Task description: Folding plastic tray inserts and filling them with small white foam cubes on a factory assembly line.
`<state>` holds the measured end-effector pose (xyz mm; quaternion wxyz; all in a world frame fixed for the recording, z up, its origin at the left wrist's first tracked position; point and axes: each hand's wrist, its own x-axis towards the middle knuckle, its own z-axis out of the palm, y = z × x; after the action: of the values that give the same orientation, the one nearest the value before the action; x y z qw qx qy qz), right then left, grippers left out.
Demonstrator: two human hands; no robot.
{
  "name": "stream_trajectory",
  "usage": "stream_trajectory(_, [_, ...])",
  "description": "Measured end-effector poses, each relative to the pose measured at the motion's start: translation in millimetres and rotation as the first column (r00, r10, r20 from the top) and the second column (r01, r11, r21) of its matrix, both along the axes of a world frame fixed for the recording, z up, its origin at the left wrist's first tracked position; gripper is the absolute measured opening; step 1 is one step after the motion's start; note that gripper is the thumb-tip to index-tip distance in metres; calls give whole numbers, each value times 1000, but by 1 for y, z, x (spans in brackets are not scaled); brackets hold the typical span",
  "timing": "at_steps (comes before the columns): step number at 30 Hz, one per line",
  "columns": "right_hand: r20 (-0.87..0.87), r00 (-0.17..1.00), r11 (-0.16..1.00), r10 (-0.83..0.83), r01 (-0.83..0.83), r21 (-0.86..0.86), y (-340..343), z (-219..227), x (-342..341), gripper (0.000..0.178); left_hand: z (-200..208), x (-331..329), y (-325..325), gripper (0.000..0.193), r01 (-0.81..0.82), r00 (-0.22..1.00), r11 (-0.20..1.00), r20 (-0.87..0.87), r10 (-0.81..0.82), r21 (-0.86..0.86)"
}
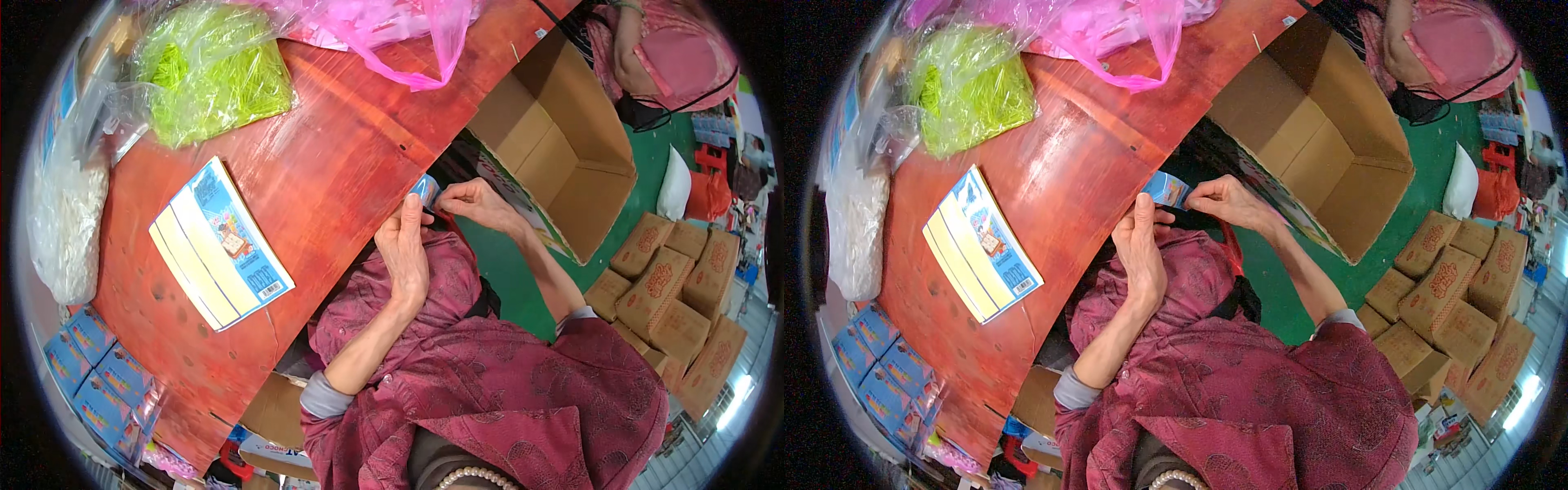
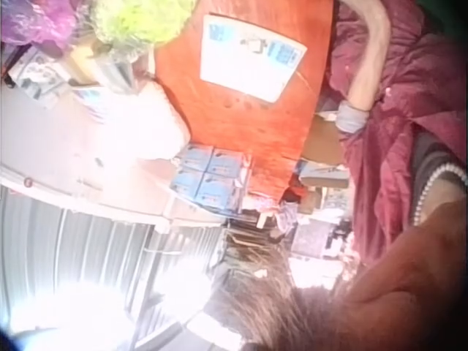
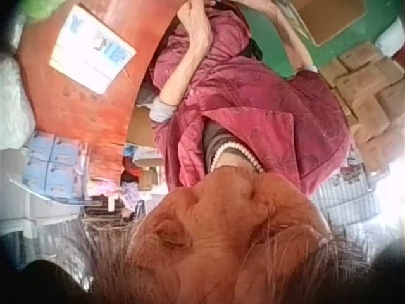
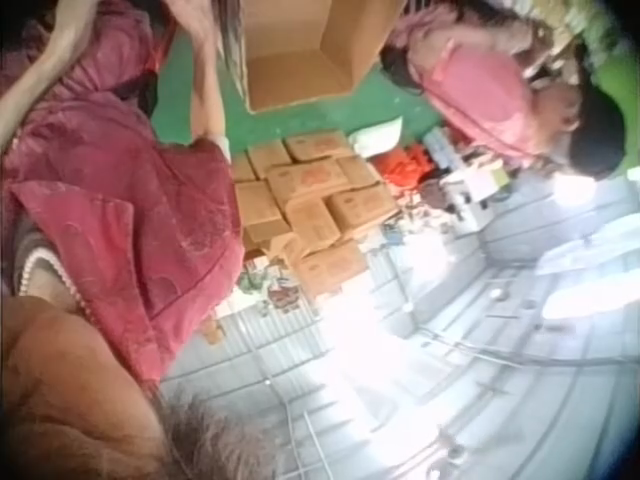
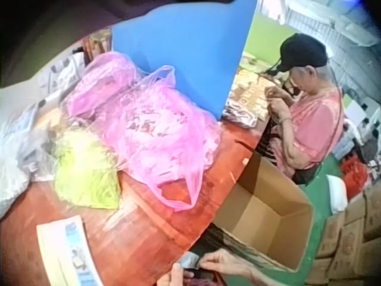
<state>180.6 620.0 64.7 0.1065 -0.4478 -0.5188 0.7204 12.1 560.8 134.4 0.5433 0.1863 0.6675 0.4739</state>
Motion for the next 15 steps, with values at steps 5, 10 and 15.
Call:
stream_trajectory(5, [-37, 998, 998, -60, 59, -26, -2, -1, -2, 20, -5, 6, 0, 37, -124, 988, 987, 102, 114, 105])
stream_trajectory(10, [18, 998, 998, -59, 59, -1, -2, -11, 5, 19, -5, 9, 1, 34, -156, 983, 982, 117, 143, 109])
stream_trajectory(15, [273, 930, 831, -246, 57, 554, -2, 14, -2, 16, -4, 10, 2, 33, -152, 985, 985, 99, 144, 81])
